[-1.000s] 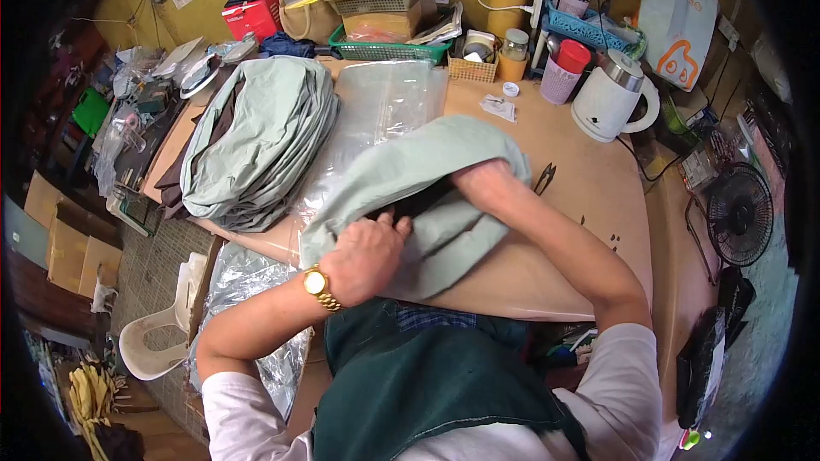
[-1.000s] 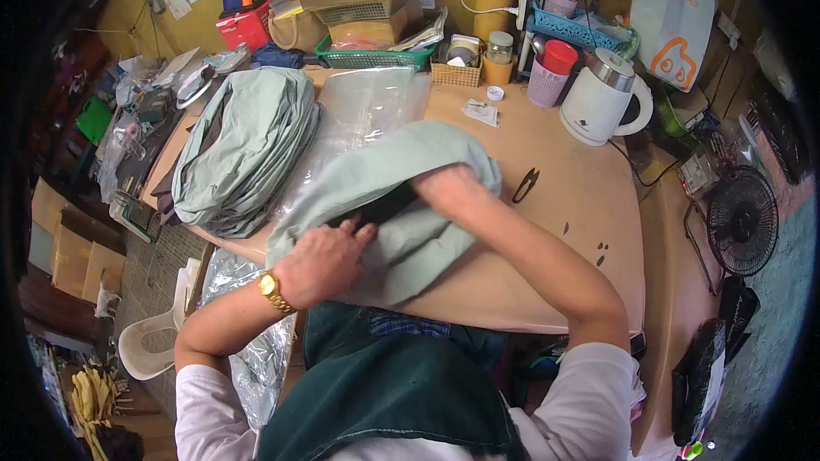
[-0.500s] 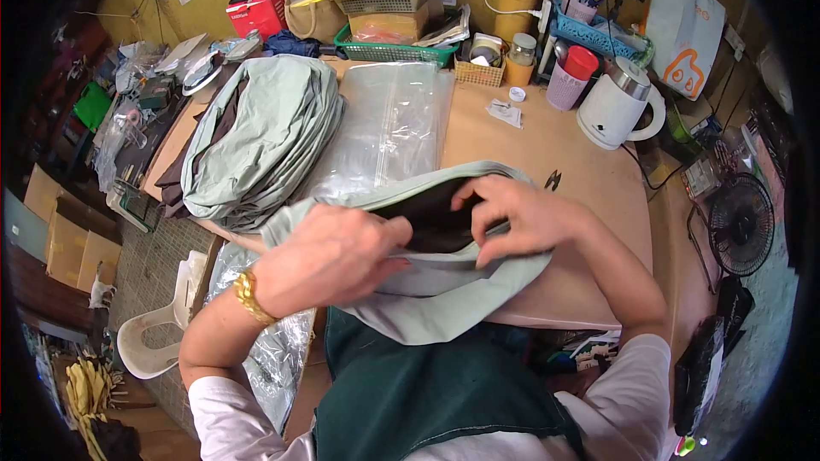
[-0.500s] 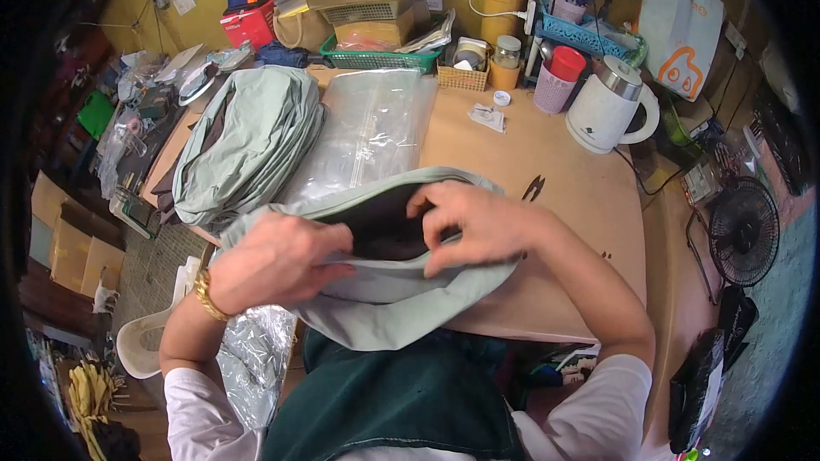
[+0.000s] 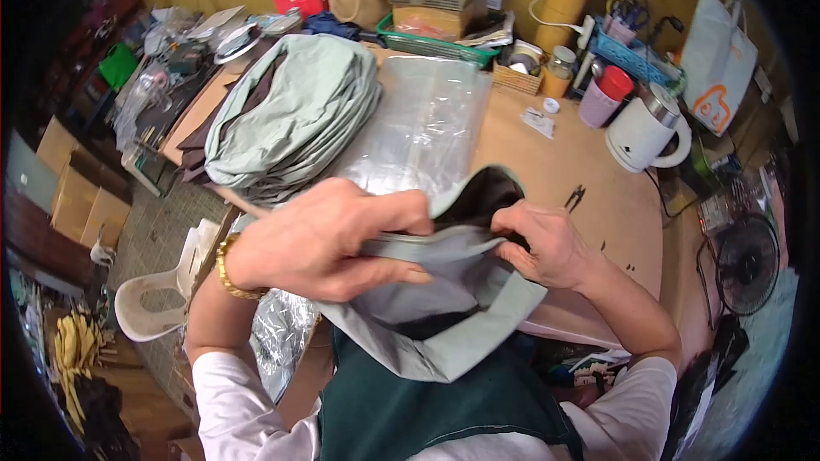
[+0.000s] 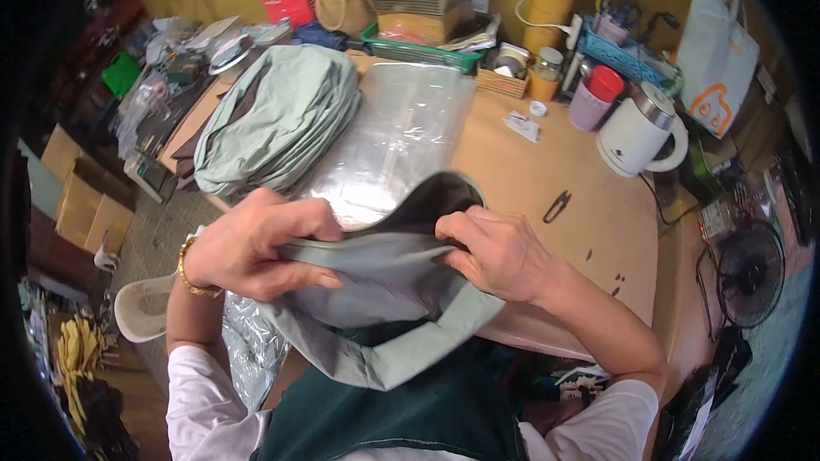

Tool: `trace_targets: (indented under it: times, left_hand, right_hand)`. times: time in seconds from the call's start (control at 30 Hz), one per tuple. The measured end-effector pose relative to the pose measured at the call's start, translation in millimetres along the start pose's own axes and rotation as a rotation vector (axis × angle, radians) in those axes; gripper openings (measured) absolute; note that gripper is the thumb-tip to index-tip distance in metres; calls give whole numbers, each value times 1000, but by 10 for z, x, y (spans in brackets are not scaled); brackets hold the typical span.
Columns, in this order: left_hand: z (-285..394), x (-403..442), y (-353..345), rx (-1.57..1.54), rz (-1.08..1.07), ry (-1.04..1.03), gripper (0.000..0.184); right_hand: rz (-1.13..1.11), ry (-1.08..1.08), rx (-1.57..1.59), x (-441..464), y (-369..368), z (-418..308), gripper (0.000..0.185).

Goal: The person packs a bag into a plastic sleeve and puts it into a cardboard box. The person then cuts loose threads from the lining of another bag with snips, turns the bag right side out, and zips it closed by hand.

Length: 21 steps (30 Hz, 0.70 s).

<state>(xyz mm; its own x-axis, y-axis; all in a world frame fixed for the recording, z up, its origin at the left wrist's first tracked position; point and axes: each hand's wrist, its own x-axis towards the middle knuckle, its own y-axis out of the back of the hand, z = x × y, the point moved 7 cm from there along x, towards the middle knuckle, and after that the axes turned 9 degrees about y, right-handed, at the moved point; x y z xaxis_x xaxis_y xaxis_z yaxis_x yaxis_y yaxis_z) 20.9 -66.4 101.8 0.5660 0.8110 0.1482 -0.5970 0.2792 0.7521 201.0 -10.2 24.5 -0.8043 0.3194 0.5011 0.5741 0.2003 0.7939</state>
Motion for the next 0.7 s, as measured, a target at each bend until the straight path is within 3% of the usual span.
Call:
trace_targets:
  times: [0.03,0.1,0.17,0.23,0.27,0.3,0.37,0.4,0.43,0.5,0.53,0.57,0.6,0.63,0.7]
  left_hand:
    - [11,-2,-22,3,15,15,28]
    - [27,-3,-114,85,-17,-1,26]
    - [0,-52,-120,96,0,13,26]
    - [-36,-117,-99,139,-3,31,28]
    - [-61,-150,-63,141,-1,33,28]
    - [-112,-185,-32,147,-18,58,29]
    - [-184,-232,8,147,-35,80,31]
    - [-224,-246,-5,175,-79,100,32]
    - [-254,-249,-27,204,-126,118,34]
    - [-319,-254,-140,250,-261,214,36]
    - [-352,-269,-259,344,-293,182,37]
    - [-363,-281,-354,439,-324,150,38]
    - [-410,-253,-339,594,-368,365,41]
    - [-344,-209,-363,593,-372,357,41]
    - [6,-148,197,963,555,307,40]
  right_hand:
    - [-8,18,10,19,-26,-10,21]
    - [-263,-86,36,21,-216,82,26]
    - [-224,-82,-2,77,-153,57,26]
    - [-354,-211,74,43,-95,105,23]
    - [-583,-355,184,-30,-115,154,23]
    - [-585,-355,183,-52,-98,188,23]
    - [-495,124,488,-10,-13,-105,29]
    - [-707,-13,461,-137,-95,-61,37]
    - [-703,-21,465,-95,-52,-101,37]
    - [-1157,-455,354,-287,-140,-8,43]
    - [-887,-223,243,-315,-147,26,49]
    - [-884,-234,243,-256,-163,-60,49]
    - [-728,-273,-174,-20,-49,-79,52]
    - [-555,-302,-582,149,157,-116,55]
    - [-181,-149,-928,412,589,-171,58]
